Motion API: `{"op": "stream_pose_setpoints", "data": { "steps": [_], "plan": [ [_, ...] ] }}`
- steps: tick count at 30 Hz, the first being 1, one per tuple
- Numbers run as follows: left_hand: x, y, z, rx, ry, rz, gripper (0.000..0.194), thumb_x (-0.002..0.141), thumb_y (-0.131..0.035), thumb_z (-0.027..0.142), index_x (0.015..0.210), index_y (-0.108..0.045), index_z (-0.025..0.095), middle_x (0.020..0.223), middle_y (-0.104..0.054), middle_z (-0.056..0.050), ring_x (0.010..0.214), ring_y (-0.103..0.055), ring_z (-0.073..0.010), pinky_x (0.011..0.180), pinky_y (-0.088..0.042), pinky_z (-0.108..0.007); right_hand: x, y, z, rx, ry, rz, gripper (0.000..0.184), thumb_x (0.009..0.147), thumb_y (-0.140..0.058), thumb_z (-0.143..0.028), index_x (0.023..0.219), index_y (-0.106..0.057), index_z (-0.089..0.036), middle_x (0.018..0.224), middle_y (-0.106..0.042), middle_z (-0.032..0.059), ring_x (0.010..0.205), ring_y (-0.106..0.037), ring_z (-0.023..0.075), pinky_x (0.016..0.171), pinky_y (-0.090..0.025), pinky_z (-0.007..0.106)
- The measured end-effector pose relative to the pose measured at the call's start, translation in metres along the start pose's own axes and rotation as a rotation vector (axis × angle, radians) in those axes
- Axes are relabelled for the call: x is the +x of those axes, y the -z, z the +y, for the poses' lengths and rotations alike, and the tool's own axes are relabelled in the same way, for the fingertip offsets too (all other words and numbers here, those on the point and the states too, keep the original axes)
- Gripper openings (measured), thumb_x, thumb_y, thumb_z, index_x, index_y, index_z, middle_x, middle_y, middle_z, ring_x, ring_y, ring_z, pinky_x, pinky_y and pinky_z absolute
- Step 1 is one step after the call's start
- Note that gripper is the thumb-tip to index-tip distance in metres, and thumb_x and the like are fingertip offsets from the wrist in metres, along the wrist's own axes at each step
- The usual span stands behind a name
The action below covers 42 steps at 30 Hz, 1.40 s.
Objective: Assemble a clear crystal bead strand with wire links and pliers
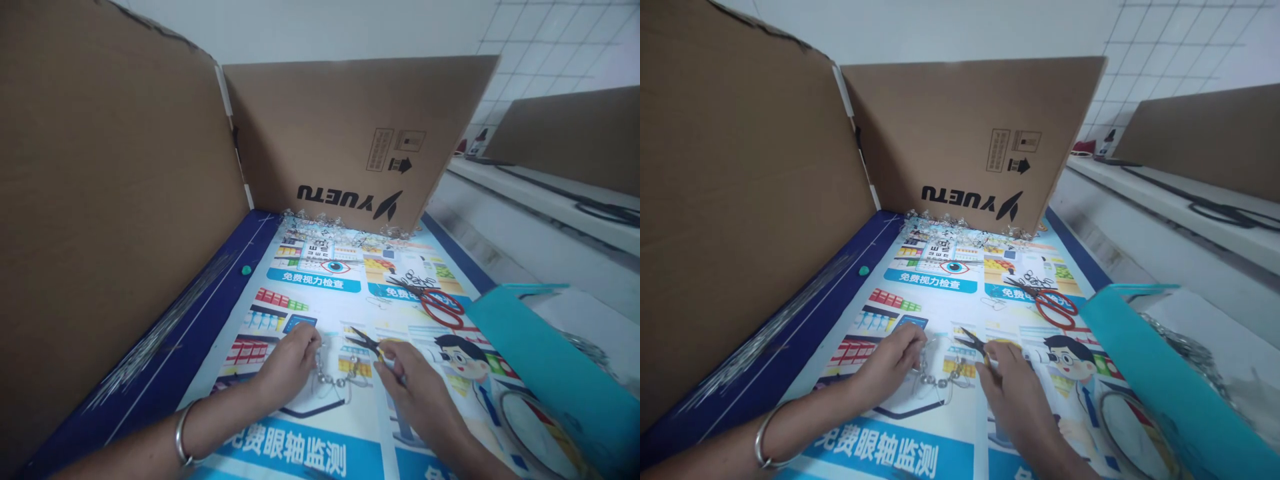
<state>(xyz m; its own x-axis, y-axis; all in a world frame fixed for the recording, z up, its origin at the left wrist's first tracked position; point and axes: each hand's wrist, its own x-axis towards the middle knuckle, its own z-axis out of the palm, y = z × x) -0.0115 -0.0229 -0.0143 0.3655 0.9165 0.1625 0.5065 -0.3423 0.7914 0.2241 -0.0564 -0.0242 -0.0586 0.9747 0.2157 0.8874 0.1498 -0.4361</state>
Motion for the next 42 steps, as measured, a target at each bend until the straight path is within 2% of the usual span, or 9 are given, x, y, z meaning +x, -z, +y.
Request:
{"op": "stream_pose_setpoints", "data": {
  "steps": [3, 7, 9, 14, 22, 27, 32, 36, 42],
  "plan": [
    [0.0, -0.002, -0.004, -0.086, 0.062, -0.036, 0.015, 0.087, -0.034, 0.018, 0.08, -0.047, 0.02, 0.068, -0.054, 0.001, 0.06, -0.056, -0.015, 0.061, -0.04, -0.026, -0.008, -0.003, -0.006, 0.034, -0.101, -0.079, 0.031, 0.08, -0.048, -0.037, 0.106, -0.053, -0.021, 0.088, -0.064, 0.0061, 0.065, -0.062, 0.0193, 0.055, -0.051, 0.029],
    [0.0, -0.004, -0.005, -0.106, 0.095, -0.039, 0.015, 0.088, -0.036, 0.023, 0.081, -0.049, 0.021, 0.062, -0.054, 0.002, 0.059, -0.057, -0.0158, 0.058, -0.04, -0.026, -0.013, 0.0, -0.015, -0.026, 0.085, 0.058, 0.029, 0.081, -0.045, -0.035, 0.104, -0.056, -0.021, 0.104, -0.06, 0.0093, 0.092, -0.06, 0.0253, 0.071, -0.051, 0.036],
    [0.0, -0.003, -0.003, -0.112, 0.107, -0.03, 0.016, 0.088, -0.037, 0.024, 0.079, -0.049, 0.021, 0.06, -0.055, 0.002, 0.058, -0.057, -0.016, 0.058, -0.04, -0.026, -0.016, 0.002, -0.018, -0.023, 0.102, 0.04, 0.027, 0.082, -0.044, -0.035, 0.1, -0.059, -0.021, 0.099, -0.062, 0.0092, 0.09, -0.061, 0.0257, 0.07, -0.051, 0.037],
    [0.001, -0.003, -0.001, -0.237, 0.161, -0.014, 0.017, 0.088, -0.039, 0.029, 0.076, -0.048, 0.021, 0.055, -0.056, 0.002, 0.053, -0.054, -0.0142, 0.053, -0.04, -0.024, -0.019, 0.003, -0.024, 0.072, -0.028, -0.115, 0.026, 0.081, -0.047, -0.036, 0.096, -0.061, -0.021, 0.076, -0.065, 0.0045, 0.065, -0.062, 0.0209, 0.058, -0.05, 0.031],
    [0.0, -0.007, 0.001, -0.469, 0.242, -0.013, 0.021, 0.089, -0.037, 0.035, 0.079, -0.046, 0.018, 0.056, -0.054, 0.002, 0.045, -0.046, -0.0091, 0.045, -0.037, -0.018, -0.016, 0.003, -0.023, 0.317, -0.114, -0.046, 0.038, 0.078, -0.051, -0.042, 0.108, -0.056, -0.019, 0.1, -0.06, 0.0078, 0.085, -0.057, 0.0212, 0.074, -0.048, 0.031],
    [-0.006, -0.009, 0.009, -0.517, 0.251, -0.061, 0.023, 0.089, -0.037, 0.038, 0.078, -0.044, 0.019, 0.058, -0.053, 0.003, 0.047, -0.046, -0.0097, 0.045, -0.037, -0.019, -0.014, 0.005, -0.04, 0.667, -0.288, -0.134, 0.041, 0.077, -0.053, -0.045, 0.111, -0.053, -0.02, 0.09, -0.06, 0.0047, 0.079, -0.057, 0.0195, 0.069, -0.047, 0.03],
    [-0.01, -0.008, 0.013, -0.414, 0.129, -0.089, 0.025, 0.091, -0.035, 0.037, 0.079, -0.047, 0.018, 0.066, -0.052, 0.001, 0.062, -0.051, -0.0132, 0.06, -0.041, -0.024, -0.017, 0.004, -0.054, 0.925, -0.385, -0.186, 0.041, 0.076, -0.055, -0.051, 0.101, -0.058, -0.019, 0.076, -0.06, 0.0025, 0.063, -0.055, 0.0153, 0.057, -0.046, 0.026],
    [-0.011, -0.004, 0.012, -0.328, -0.051, -0.102, 0.024, 0.093, -0.033, 0.034, 0.084, -0.048, 0.018, 0.088, -0.055, -0.004, 0.083, -0.05, -0.0163, 0.077, -0.04, -0.028, -0.018, 0.001, -0.052, 0.942, -0.35, -0.176, 0.042, 0.074, -0.056, -0.053, 0.098, -0.06, -0.018, 0.07, -0.058, 0.0012, 0.05, -0.049, 0.011, 0.047, -0.043, 0.024],
    [-0.013, 0.004, 0.011, -0.346, -0.144, -0.241, 0.017, 0.094, -0.033, 0.026, 0.085, -0.046, 0.019, 0.116, -0.052, -0.007, 0.108, -0.048, -0.0171, 0.092, -0.034, -0.029, -0.015, -0.003, -0.048, 0.947, -0.35, -0.21, 0.038, 0.074, -0.056, -0.05, 0.094, -0.061, -0.017, 0.065, -0.054, -0.0017, 0.045, -0.045, 0.0082, 0.042, -0.039, 0.021]
  ]
}}
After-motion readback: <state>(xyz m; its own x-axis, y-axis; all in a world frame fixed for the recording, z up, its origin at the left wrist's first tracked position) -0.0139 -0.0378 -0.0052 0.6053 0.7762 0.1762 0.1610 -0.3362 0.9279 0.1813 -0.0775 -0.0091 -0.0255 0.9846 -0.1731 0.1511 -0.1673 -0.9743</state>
